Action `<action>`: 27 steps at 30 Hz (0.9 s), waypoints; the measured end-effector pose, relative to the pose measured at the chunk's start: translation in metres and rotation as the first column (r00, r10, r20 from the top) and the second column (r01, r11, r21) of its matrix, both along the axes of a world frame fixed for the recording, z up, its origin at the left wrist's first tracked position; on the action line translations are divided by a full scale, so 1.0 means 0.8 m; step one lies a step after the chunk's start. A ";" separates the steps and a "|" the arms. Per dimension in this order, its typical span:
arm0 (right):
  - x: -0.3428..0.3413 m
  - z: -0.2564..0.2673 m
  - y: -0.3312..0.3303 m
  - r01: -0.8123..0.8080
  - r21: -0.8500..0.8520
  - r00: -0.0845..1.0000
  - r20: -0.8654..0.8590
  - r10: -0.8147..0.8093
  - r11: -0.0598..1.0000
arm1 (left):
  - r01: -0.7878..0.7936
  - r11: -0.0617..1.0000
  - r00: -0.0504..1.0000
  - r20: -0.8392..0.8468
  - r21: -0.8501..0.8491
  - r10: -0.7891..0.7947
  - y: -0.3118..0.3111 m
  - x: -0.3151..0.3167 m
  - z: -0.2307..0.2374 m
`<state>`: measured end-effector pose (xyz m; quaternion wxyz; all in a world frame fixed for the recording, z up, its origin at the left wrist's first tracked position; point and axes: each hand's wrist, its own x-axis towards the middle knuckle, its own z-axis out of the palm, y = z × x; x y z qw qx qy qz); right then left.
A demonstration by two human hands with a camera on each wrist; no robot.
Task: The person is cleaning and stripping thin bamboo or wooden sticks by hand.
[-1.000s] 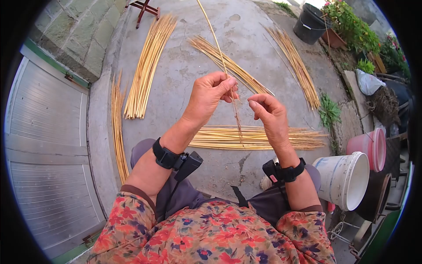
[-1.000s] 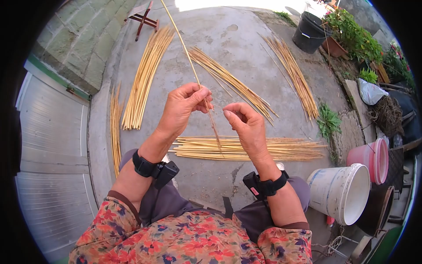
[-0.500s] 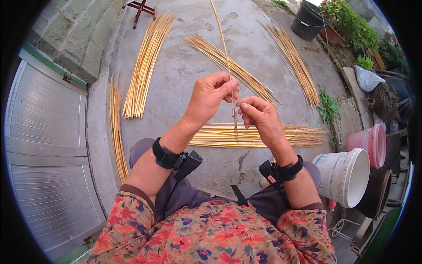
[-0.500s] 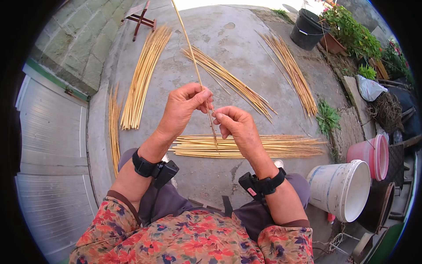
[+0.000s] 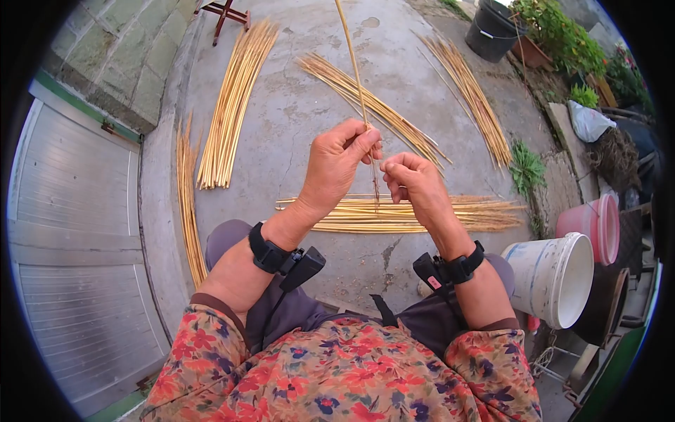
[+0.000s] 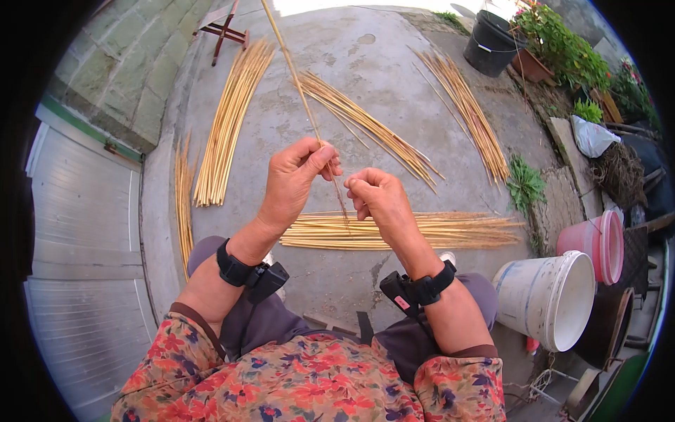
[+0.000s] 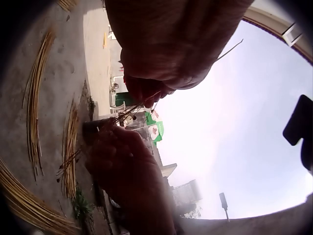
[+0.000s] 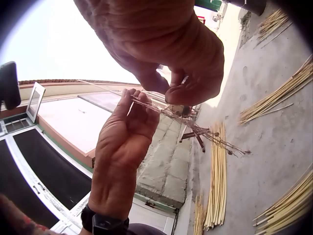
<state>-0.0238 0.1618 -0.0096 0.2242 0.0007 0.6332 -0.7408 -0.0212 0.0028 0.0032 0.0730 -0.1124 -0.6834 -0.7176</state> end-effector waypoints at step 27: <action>0.010 0.010 -0.002 -0.031 -0.257 0.999 -0.031 0.023 0.966 | 0.106 0.982 0.985 0.119 0.155 -0.125 -0.011 -0.006 0.010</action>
